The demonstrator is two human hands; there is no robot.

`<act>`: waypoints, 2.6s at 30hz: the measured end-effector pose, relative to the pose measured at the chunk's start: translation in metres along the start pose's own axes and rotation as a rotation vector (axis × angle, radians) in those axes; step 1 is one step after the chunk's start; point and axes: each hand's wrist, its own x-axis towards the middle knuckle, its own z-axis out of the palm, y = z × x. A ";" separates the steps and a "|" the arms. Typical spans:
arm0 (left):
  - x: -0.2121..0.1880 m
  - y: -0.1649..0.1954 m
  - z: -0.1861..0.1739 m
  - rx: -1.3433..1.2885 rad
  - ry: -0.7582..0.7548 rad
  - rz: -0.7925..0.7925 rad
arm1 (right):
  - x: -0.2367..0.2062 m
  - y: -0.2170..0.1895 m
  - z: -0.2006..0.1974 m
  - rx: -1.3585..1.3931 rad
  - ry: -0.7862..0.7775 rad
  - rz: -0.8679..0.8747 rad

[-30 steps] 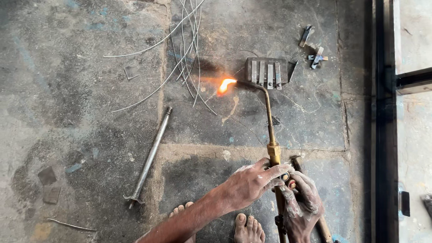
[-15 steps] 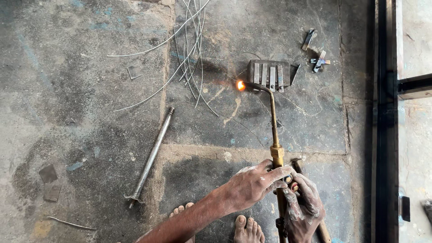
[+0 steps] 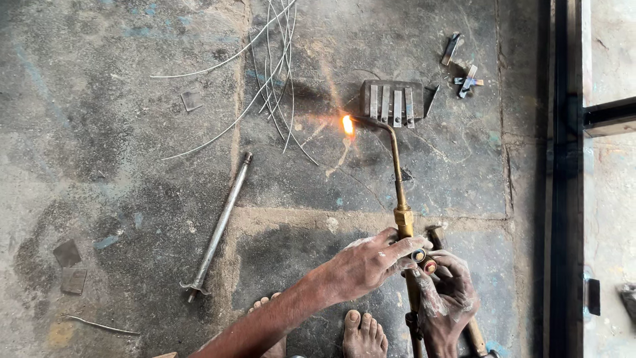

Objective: The person arranges three metal strips on a block, then uses a blowtorch to heat and weld them together. The torch is ignited and applied to the metal strips, producing sparks as the metal glows orange.

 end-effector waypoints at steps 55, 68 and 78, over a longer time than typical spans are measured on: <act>0.002 0.013 -0.008 0.047 0.028 0.022 | 0.006 -0.020 -0.003 -0.101 -0.051 -0.077; 0.002 0.012 -0.009 0.031 0.044 0.017 | 0.004 -0.014 -0.005 -0.150 -0.016 -0.024; 0.004 0.013 -0.010 0.011 0.045 0.031 | 0.004 -0.017 -0.005 -0.127 -0.023 -0.004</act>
